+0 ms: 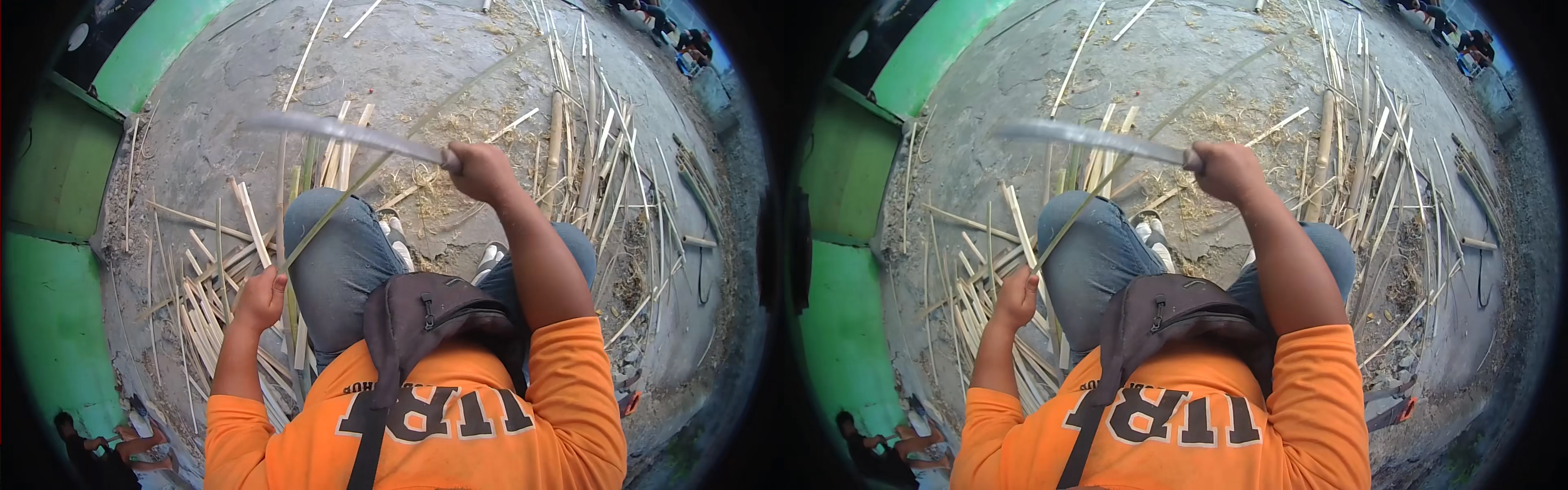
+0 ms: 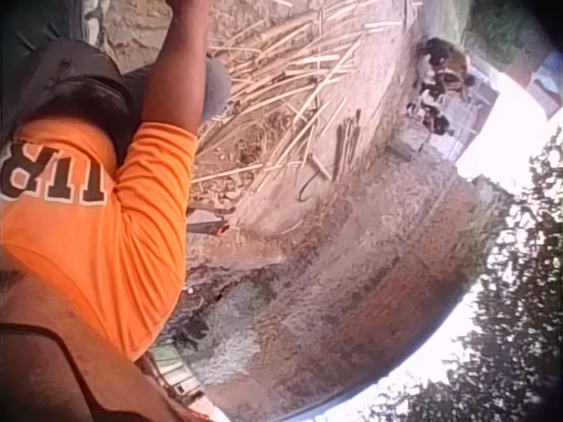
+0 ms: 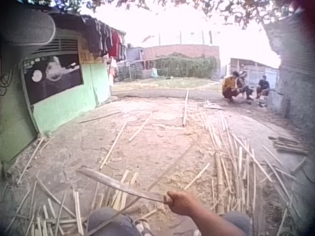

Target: The person strips layers from thin bamboo stalks using a large blade and then gathers more bamboo stalks from the ground.

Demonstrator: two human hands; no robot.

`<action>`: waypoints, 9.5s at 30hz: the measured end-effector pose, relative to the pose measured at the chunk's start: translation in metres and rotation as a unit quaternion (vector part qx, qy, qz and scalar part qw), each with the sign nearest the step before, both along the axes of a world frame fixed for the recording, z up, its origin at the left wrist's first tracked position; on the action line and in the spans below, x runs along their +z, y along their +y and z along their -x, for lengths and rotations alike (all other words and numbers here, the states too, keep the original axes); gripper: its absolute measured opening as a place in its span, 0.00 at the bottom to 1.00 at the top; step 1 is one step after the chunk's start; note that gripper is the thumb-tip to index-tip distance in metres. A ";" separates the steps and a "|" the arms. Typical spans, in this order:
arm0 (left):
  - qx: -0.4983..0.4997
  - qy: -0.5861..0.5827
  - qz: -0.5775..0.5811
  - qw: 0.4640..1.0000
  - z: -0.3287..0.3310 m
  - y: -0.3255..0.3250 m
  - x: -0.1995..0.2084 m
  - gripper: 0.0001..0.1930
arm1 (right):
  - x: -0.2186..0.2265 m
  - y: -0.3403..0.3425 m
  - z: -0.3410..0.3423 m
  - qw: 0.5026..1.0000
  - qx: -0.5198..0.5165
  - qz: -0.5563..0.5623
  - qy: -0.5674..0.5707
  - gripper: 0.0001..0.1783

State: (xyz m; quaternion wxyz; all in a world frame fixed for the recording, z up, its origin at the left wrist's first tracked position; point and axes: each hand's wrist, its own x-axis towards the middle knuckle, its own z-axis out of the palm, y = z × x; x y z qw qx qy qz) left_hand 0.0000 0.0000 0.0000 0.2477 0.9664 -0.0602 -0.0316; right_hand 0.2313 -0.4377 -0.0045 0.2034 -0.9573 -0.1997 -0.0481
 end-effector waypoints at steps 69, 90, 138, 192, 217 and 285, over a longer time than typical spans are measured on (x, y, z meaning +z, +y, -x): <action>0.109 -0.072 -0.020 0.991 0.018 -0.026 0.001 0.21 | 0.002 -0.009 -0.007 0.969 -0.130 -0.196 0.075 0.15; 0.229 -0.066 -0.062 0.969 0.044 -0.067 0.031 0.21 | 0.042 0.018 0.033 0.992 0.037 -0.114 0.039 0.11; 0.152 -0.119 -0.214 0.958 0.047 -0.054 -0.003 0.14 | 0.032 0.037 0.048 0.983 0.044 -0.011 0.180 0.10; 0.143 -0.122 -0.184 0.965 0.034 -0.062 -0.011 0.07 | 0.021 0.026 0.030 0.979 0.021 -0.078 0.188 0.10; 0.157 -0.146 -0.203 0.955 0.032 -0.058 -0.017 0.10 | 0.015 0.001 0.018 0.987 -0.100 -0.074 0.100 0.10; 0.138 -0.041 -0.062 0.988 0.025 -0.065 0.007 0.32 | 0.022 0.011 0.024 0.991 0.025 -0.011 0.132 0.11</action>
